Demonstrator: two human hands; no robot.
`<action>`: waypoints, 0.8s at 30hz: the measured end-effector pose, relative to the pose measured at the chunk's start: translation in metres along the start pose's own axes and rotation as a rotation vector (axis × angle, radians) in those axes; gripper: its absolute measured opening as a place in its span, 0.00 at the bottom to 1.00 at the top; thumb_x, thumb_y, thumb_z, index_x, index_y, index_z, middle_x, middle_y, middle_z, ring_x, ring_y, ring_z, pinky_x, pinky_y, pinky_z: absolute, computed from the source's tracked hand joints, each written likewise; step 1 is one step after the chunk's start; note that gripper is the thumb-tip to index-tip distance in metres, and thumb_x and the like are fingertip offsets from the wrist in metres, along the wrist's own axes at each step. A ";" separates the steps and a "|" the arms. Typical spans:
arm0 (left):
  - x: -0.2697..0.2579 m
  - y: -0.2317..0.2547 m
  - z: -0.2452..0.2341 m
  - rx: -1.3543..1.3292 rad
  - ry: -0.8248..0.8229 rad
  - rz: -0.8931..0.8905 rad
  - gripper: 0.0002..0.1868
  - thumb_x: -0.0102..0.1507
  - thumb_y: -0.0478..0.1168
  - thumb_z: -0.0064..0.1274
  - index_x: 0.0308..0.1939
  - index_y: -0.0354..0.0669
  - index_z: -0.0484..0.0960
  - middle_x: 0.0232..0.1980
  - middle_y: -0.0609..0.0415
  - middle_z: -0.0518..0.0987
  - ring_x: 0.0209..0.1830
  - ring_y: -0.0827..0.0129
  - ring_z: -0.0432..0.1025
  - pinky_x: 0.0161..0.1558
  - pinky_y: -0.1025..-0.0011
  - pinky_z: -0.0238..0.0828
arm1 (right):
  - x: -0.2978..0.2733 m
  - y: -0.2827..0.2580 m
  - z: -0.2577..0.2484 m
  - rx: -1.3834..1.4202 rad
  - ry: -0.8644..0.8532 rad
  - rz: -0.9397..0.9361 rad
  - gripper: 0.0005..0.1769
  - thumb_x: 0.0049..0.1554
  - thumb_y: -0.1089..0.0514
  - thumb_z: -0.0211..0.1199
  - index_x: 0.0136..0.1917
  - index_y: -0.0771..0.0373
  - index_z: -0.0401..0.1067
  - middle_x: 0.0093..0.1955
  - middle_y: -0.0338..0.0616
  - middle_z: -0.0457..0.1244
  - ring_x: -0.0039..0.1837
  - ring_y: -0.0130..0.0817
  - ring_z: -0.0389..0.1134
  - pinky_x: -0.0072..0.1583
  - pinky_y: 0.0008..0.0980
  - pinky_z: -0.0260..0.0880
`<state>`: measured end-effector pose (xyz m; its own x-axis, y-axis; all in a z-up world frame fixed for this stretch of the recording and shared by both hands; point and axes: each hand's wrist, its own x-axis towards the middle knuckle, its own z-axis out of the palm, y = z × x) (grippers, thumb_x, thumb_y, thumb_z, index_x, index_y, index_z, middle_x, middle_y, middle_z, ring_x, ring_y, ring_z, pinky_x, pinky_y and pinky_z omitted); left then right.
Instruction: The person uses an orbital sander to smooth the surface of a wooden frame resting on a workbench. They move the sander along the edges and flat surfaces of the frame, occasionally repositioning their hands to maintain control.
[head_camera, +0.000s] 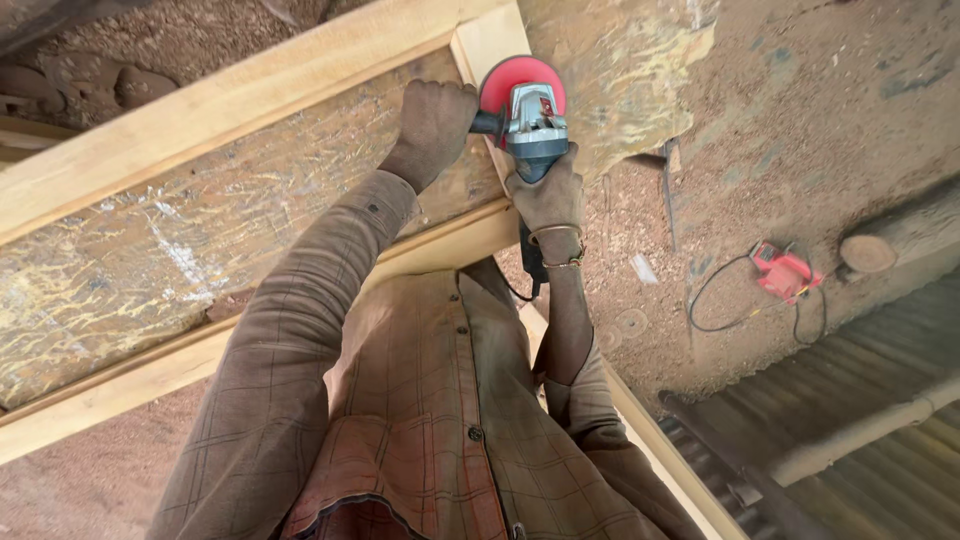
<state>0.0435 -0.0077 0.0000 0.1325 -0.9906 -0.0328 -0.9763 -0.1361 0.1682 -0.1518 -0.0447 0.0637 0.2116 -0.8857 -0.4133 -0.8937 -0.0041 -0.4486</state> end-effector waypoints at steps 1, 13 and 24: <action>0.014 -0.013 -0.005 0.019 0.057 0.000 0.09 0.51 0.42 0.65 0.34 0.48 0.83 0.29 0.54 0.83 0.29 0.64 0.80 0.32 0.65 0.71 | 0.013 -0.014 -0.001 0.013 0.010 -0.027 0.44 0.45 0.50 0.73 0.65 0.69 0.54 0.45 0.67 0.69 0.50 0.65 0.73 0.52 0.53 0.75; 0.023 -0.039 0.006 0.083 -0.044 -0.030 0.09 0.60 0.45 0.60 0.38 0.45 0.81 0.26 0.55 0.82 0.24 0.65 0.78 0.28 0.66 0.71 | 0.037 -0.038 -0.005 -0.035 -0.049 -0.127 0.46 0.46 0.54 0.70 0.67 0.75 0.49 0.45 0.69 0.69 0.49 0.65 0.73 0.53 0.52 0.75; -0.029 0.056 0.016 -0.013 -0.040 0.160 0.07 0.59 0.42 0.59 0.33 0.46 0.79 0.25 0.55 0.80 0.25 0.65 0.77 0.30 0.66 0.72 | -0.043 0.051 -0.018 0.030 0.000 0.040 0.37 0.46 0.53 0.68 0.61 0.69 0.54 0.44 0.68 0.69 0.48 0.66 0.72 0.51 0.55 0.74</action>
<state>-0.0179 0.0136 -0.0058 -0.0320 -0.9985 -0.0441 -0.9821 0.0232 0.1871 -0.2133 -0.0154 0.0724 0.1764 -0.8848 -0.4314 -0.8893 0.0446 -0.4551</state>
